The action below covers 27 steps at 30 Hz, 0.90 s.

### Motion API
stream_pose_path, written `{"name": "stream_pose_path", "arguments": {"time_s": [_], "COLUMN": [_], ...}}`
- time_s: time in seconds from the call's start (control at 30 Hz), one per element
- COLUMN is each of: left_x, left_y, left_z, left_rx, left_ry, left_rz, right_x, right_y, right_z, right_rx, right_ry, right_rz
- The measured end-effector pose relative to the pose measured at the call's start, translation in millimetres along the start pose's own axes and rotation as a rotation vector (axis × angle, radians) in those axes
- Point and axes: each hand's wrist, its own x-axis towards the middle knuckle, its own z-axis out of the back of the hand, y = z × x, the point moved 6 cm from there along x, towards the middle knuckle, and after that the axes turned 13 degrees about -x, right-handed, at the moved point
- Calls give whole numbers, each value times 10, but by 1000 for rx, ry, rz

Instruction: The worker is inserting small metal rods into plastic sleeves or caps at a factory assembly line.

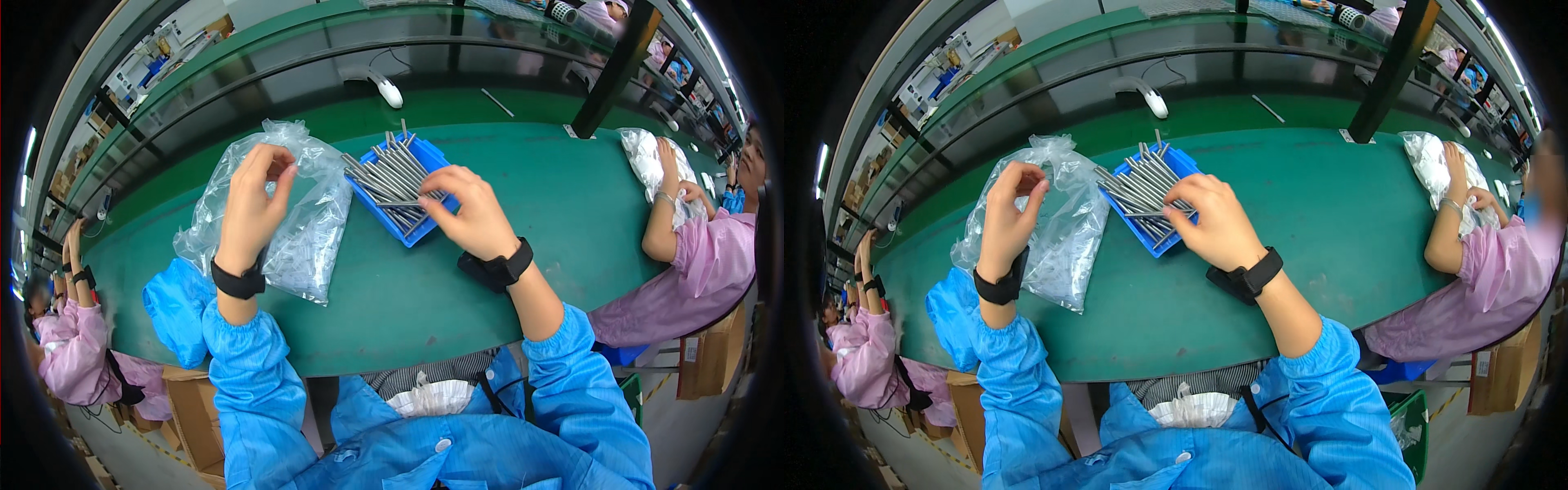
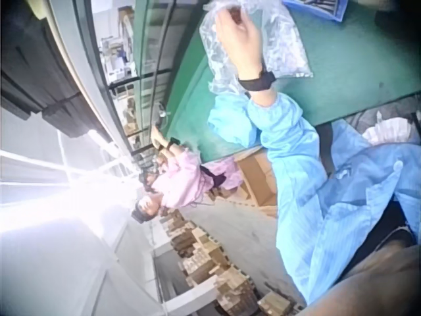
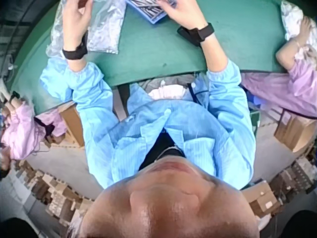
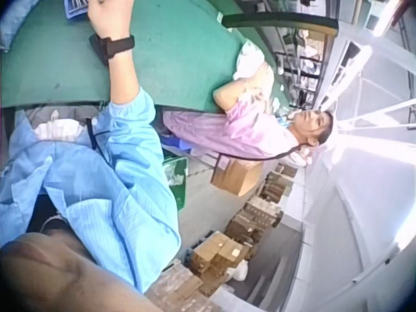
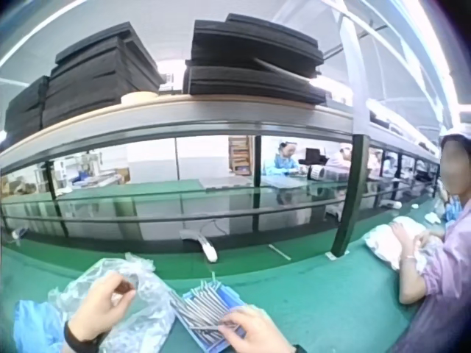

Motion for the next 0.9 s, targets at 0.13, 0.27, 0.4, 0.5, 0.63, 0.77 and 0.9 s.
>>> {"name": "stream_pose_path", "arguments": {"time_s": [0.13, 0.27, 0.4, 0.5, 0.63, 0.77, 0.9], "left_x": [-101, -238, -309, -303, -292, -212, -132], "left_y": [-226, 298, 413, 163, 28, 4, -76], "left_z": [-168, -240, -430, -648, -729, -584, -290], "left_rx": [-35, 203, -65, -324, -548, -334, -182], "left_ry": [149, 254, 453, 474, 339, 284, -18], "left_rz": [-54, 216, 336, 354, 275, 196, 23], "right_x": [-114, -168, -180, -171, -159, -89, -22], "right_y": [201, 94, 91, 74, 68, 15, 138], "right_z": [-100, -235, -311, -328, -314, -253, -30], "right_rx": [-255, -341, -355, -387, -401, -293, -99], "right_ry": [26, 140, 213, 222, 78, -2, -180], "right_rz": [252, 226, 170, 148, 161, 137, 62]}}
